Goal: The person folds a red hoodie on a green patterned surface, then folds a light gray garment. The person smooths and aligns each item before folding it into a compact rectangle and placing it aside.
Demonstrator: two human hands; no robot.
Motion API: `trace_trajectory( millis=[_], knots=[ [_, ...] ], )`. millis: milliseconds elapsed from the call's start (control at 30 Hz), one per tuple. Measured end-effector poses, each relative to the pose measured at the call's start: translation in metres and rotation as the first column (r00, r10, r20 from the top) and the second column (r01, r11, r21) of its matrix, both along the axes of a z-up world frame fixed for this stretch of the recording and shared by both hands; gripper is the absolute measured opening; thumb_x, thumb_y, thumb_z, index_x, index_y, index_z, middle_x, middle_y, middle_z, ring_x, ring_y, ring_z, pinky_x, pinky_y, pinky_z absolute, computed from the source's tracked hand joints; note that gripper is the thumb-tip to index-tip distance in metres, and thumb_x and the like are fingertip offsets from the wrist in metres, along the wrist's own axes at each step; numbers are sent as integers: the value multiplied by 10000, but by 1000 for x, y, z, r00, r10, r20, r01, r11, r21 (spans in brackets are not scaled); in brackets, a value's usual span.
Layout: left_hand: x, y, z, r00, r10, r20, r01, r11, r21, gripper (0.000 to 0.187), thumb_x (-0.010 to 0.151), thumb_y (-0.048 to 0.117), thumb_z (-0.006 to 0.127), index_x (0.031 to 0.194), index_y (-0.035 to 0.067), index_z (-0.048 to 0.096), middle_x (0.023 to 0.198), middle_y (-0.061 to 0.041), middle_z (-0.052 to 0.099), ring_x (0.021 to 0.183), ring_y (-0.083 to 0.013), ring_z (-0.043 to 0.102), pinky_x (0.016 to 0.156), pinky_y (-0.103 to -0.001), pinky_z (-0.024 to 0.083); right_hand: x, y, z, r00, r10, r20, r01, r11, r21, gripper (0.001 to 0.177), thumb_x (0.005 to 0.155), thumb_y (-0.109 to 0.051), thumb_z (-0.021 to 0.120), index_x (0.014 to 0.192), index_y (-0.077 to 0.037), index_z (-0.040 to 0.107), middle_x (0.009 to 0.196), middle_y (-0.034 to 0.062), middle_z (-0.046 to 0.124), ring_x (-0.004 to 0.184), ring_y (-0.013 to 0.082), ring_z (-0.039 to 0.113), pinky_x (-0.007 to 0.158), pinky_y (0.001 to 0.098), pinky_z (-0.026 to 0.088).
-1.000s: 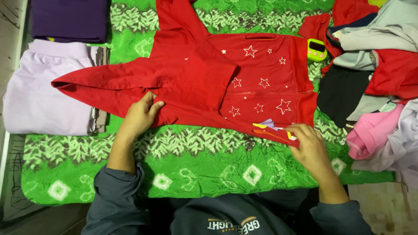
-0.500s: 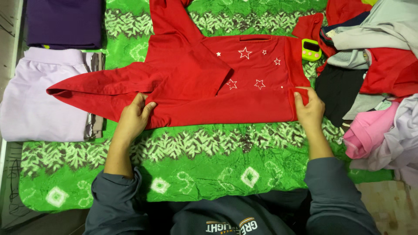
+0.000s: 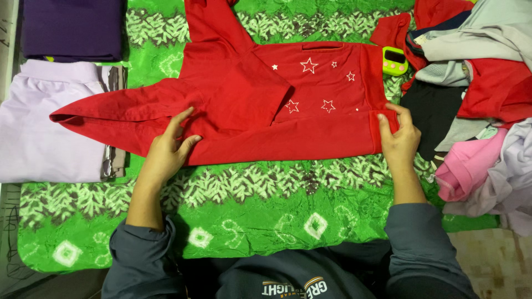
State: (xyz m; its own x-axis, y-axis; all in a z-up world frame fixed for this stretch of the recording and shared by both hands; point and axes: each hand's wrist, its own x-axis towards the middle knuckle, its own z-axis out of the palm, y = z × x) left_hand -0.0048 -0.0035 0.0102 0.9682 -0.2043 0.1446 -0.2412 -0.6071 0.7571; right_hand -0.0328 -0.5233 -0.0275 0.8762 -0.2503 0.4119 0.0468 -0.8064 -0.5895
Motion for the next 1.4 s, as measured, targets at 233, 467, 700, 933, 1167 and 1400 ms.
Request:
trace_trajectory(
  millis=[233,467,700,933,1167,1400],
  knots=[
    [0,5,6,981,66,-181,-32,982,187,765,822,329,849,1502,234,513,894,-164,694,798,-287,677,717,-417,537,-4,-6,-1,988,-93,-124,91,996,-18,345,975,-195,808,1269,-62,685,620,90,434,502,151,383,502,349,341],
    [-3,17,3,959,28,-283,23,984,174,801,752,322,878,1477,222,553,783,-110,625,664,-202,573,640,-348,504,-7,-10,-6,998,-26,-52,28,999,32,359,995,-172,800,1306,-56,662,655,12,468,538,102,395,523,308,353],
    [-16,47,18,924,90,-372,-171,967,-189,576,893,176,710,1445,135,551,855,6,693,663,-81,655,637,-264,533,-6,-21,-18,994,-53,-93,51,999,-17,328,1029,-178,818,1305,-59,686,676,9,458,567,100,393,542,314,361],
    [-59,50,20,805,107,-584,-215,970,-118,242,931,183,703,1140,70,653,831,-54,753,626,-105,669,569,-266,521,-7,-34,-30,996,38,-84,-27,992,123,218,1095,-127,740,1269,-24,659,793,-36,674,633,18,497,649,223,403],
    [-69,23,13,874,240,-423,-221,971,93,192,958,251,721,1050,92,665,711,-88,708,572,-184,655,565,-353,493,-11,-23,-19,995,-3,-97,5,1000,19,208,1091,-132,792,1253,-26,715,610,0,467,580,67,358,567,262,322],
    [-80,14,16,936,319,-151,-294,941,167,213,977,265,695,1076,101,602,710,-102,644,571,-268,623,572,-406,473,-11,-19,-10,1000,4,-19,-3,996,88,166,1099,-83,756,1245,-15,717,645,-21,439,568,47,351,530,256,273]
  ],
)
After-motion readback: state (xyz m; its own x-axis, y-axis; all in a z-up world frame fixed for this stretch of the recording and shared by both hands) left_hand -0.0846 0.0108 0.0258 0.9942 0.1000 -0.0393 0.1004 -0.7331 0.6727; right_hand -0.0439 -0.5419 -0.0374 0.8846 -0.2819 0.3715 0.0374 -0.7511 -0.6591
